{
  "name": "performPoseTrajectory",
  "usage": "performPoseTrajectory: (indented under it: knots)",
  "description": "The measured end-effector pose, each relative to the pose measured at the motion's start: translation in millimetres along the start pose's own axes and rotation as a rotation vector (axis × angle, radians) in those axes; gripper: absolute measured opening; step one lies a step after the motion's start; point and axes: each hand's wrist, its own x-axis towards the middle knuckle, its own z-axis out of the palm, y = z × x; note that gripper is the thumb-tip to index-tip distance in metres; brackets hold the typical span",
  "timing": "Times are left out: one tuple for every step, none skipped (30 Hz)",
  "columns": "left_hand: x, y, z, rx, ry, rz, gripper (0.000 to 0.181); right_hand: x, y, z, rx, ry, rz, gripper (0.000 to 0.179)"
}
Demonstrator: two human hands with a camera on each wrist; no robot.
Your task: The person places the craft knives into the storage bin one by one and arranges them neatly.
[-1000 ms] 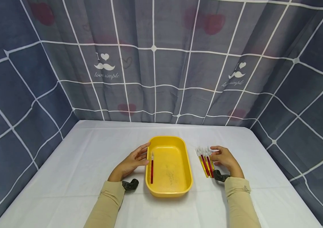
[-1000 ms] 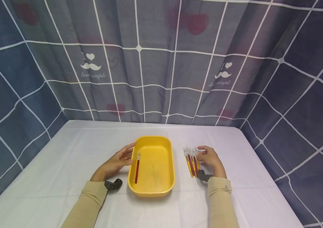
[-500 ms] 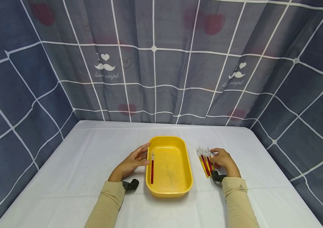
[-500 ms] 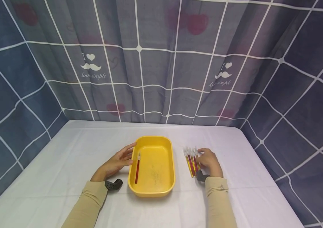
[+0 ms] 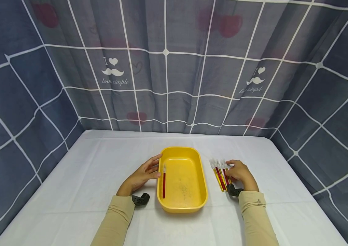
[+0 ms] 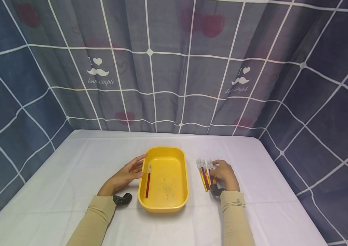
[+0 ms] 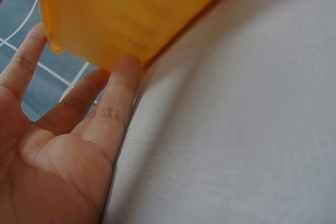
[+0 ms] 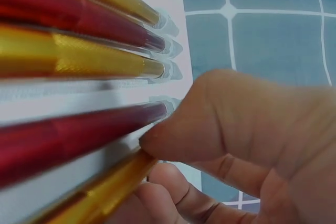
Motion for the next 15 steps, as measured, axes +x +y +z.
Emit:
performPoseTrajectory:
  knots:
    - [-0.2,0.0,0.0,-0.003,-0.001,0.000,0.091,0.1,0.3,0.0,0.003,-0.002,-0.001,0.060]
    - [-0.5,0.2,0.1,-0.004,-0.001,0.002,0.091,0.3,0.8,-0.2,0.006,-0.002,-0.002,0.060]
    - [-0.8,0.5,0.3,-0.008,-0.001,0.001,0.090,0.5,1.3,-0.4,0.011,-0.004,-0.004,0.060]
    - [-0.9,0.8,0.6,-0.011,-0.001,0.002,0.090,0.6,2.0,-0.7,0.014,-0.003,-0.008,0.060]
    - [-1.1,1.4,0.9,-0.013,-0.001,0.001,0.090,0.5,2.5,-0.9,0.019,-0.003,-0.011,0.060]
    - [-1.4,1.6,1.0,-0.016,-0.001,0.002,0.090,0.3,3.0,-1.2,0.031,-0.003,-0.013,0.060]
    - [-1.5,1.9,1.0,-0.017,-0.001,0.000,0.089,0.2,3.5,-1.7,0.041,-0.003,-0.015,0.060]
    - [-1.5,2.2,1.1,-0.019,-0.002,0.001,0.089,-0.1,3.6,-2.4,0.061,-0.006,-0.017,0.060]
    - [-1.5,2.1,0.9,-0.019,-0.003,0.002,0.089,-0.5,3.6,-3.1,0.084,-0.011,-0.018,0.060]
    - [-1.5,2.0,0.6,-0.018,-0.004,0.004,0.089,-0.6,4.1,-3.6,0.109,-0.015,-0.018,0.060]
    - [-1.6,1.7,0.1,-0.016,-0.006,0.004,0.089,-1.1,4.0,-4.3,0.141,-0.024,-0.015,0.061]
    - [-1.6,1.3,-0.3,-0.015,-0.007,0.005,0.090,-1.2,4.2,-5.1,0.170,-0.031,-0.011,0.062]
    - [-1.4,1.2,-0.6,-0.013,-0.009,0.005,0.089,-1.3,4.6,-6.0,0.193,-0.039,-0.010,0.063]
    - [-1.3,1.1,-0.7,-0.013,-0.011,0.007,0.090,-1.6,4.7,-6.7,0.217,-0.042,-0.006,0.064]
    - [-1.2,0.9,-0.8,-0.012,-0.011,0.007,0.090,-2.0,4.7,-7.2,0.230,-0.042,-0.007,0.064]
